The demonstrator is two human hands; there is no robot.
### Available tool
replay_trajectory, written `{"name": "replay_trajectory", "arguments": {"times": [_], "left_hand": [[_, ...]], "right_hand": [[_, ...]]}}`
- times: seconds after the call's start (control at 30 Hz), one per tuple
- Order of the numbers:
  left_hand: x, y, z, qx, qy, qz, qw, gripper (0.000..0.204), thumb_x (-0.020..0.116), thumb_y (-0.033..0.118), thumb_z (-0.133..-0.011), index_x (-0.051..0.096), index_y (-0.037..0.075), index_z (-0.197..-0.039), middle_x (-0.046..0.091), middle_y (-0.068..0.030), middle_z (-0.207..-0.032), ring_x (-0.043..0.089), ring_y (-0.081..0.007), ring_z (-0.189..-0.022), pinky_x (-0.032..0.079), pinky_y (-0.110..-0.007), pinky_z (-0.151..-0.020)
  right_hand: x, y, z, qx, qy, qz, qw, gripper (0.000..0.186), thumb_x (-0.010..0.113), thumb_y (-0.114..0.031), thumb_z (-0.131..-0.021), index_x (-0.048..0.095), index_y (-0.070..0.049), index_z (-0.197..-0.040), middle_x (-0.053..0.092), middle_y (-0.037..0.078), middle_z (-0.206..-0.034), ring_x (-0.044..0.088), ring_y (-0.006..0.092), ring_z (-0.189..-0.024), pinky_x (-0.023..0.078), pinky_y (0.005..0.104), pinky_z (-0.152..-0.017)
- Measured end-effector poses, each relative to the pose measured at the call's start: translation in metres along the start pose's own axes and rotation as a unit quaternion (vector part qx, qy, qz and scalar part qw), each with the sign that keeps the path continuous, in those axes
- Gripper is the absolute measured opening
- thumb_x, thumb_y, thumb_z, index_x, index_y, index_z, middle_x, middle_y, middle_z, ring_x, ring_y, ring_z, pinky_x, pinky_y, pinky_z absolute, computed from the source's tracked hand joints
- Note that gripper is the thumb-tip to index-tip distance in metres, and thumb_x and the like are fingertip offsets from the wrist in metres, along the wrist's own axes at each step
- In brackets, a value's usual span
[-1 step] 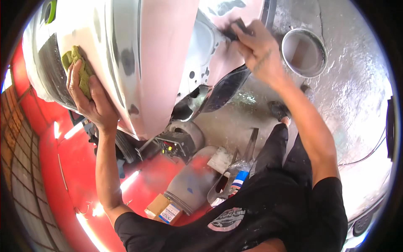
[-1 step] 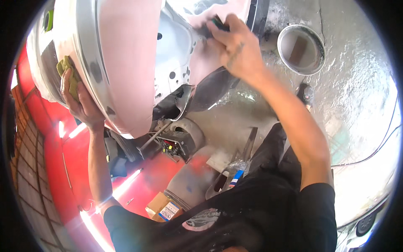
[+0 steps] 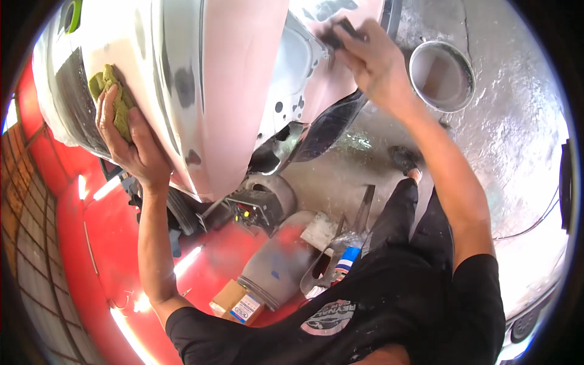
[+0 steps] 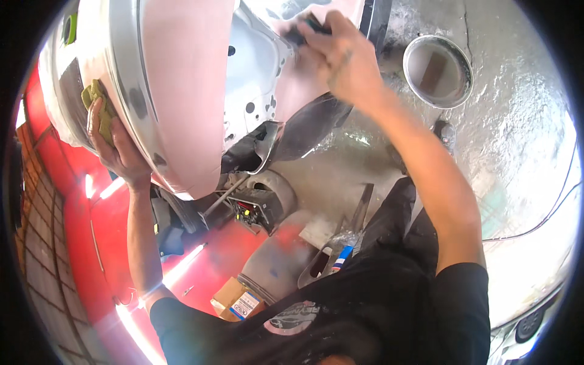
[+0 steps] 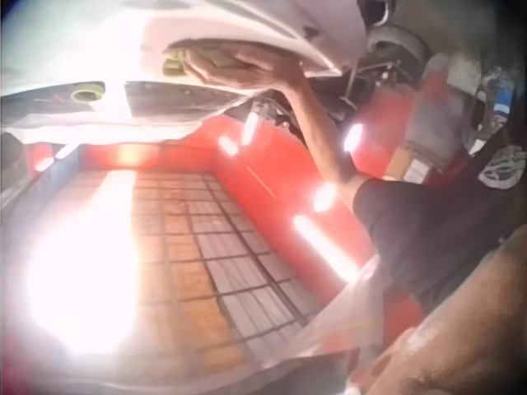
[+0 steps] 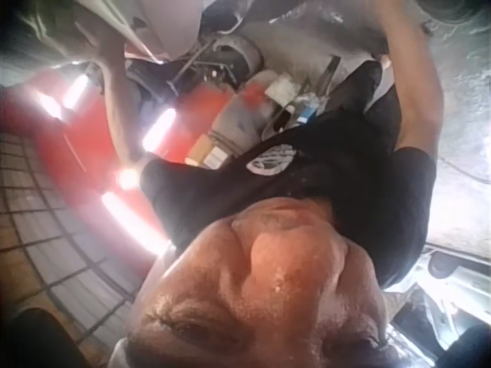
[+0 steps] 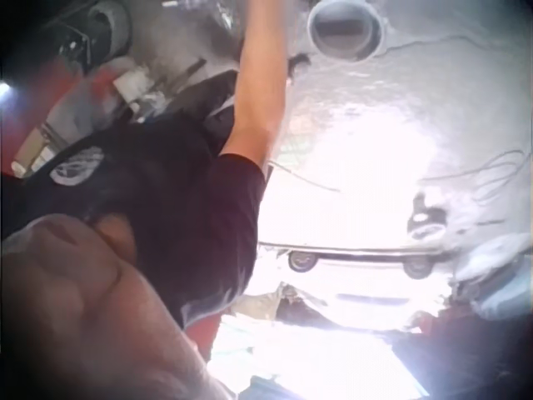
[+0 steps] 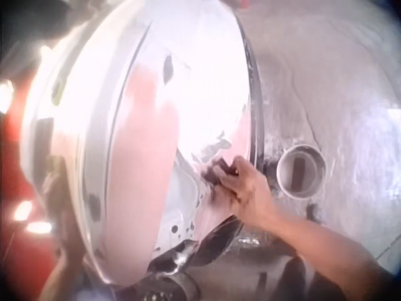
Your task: The person sands a vehicle headlight housing and the rear body panel of a car using a sanding block and a damp cloth.
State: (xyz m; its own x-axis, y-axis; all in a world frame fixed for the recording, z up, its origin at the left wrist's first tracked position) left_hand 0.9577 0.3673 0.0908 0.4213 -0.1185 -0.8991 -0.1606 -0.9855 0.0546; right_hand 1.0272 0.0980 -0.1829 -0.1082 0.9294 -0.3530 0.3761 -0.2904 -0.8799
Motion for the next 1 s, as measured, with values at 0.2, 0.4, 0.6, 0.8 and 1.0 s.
{"name": "replay_trajectory", "arguments": {"times": [0.2, 0.4, 0.6, 0.8, 1.0], "left_hand": [[-0.004, -0.001, 0.004, 0.015, -0.014, -0.027, 0.999, 0.041, 0.056, 0.009, -0.100, 0.061, -0.004, -0.139, 0.061, -0.0191, -0.141, 0.053, -0.0351, -0.136, 0.037, -0.046, -0.118], [0.001, -0.003, 0.001, 0.010, -0.010, -0.032, 0.999, 0.040, 0.056, 0.010, -0.101, 0.062, -0.004, -0.138, 0.061, -0.0185, -0.141, 0.053, -0.0349, -0.136, 0.037, -0.046, -0.118], [0.001, 0.000, -0.002, 0.005, -0.005, -0.017, 1.000, 0.039, 0.055, 0.010, -0.102, 0.062, -0.003, -0.138, 0.061, -0.0185, -0.142, 0.053, -0.0341, -0.136, 0.037, -0.046, -0.118], [-0.001, -0.001, 0.000, 0.023, -0.008, -0.038, 0.999, 0.039, 0.055, 0.010, -0.102, 0.062, -0.003, -0.138, 0.061, -0.0188, -0.141, 0.052, -0.0344, -0.137, 0.036, -0.046, -0.118], [-0.003, 0.003, -0.001, 0.018, -0.010, -0.034, 0.999, 0.039, 0.056, 0.010, -0.102, 0.062, -0.003, -0.138, 0.062, -0.0194, -0.141, 0.052, -0.0349, -0.137, 0.036, -0.046, -0.118]], "right_hand": [[0.000, -0.013, 0.025, 0.027, -0.007, -0.034, 0.999, 0.037, 0.076, -0.012, -0.091, 0.075, -0.007, -0.128, 0.059, 0.016, -0.100, 0.064, 0.0346, -0.087, 0.053, 0.0425, -0.077], [-0.001, -0.010, 0.002, -0.001, 0.023, 0.004, 1.000, 0.039, 0.079, -0.011, -0.089, 0.075, -0.005, -0.127, 0.057, 0.016, -0.096, 0.063, 0.0330, -0.084, 0.052, 0.0413, -0.077], [0.003, -0.003, -0.019, -0.006, 0.025, 0.001, 1.000, 0.043, 0.081, -0.010, -0.088, 0.074, -0.005, -0.129, 0.055, 0.015, -0.093, 0.062, 0.0322, -0.083, 0.052, 0.0416, -0.076], [-0.001, -0.008, 0.003, 0.003, -0.011, 0.014, 1.000, 0.034, 0.076, -0.020, -0.090, 0.078, -0.011, -0.123, 0.060, 0.016, -0.102, 0.067, 0.0351, -0.093, 0.056, 0.0445, -0.080], [0.000, -0.016, 0.020, 0.000, -0.001, 0.019, 1.000, 0.039, 0.075, -0.018, -0.089, 0.076, -0.012, -0.128, 0.059, 0.014, -0.102, 0.066, 0.0345, -0.093, 0.055, 0.0439, -0.077]]}}
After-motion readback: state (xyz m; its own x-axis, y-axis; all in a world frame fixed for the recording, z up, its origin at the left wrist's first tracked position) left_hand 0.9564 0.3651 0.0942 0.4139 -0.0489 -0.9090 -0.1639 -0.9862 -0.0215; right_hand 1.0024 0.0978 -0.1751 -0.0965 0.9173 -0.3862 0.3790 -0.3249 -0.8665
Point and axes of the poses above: each hand's wrist, its own z-axis away from the middle knuckle, its own x-axis out of the palm, y = z × x, the point moved 2 cm from there along -z, towards the middle knuckle
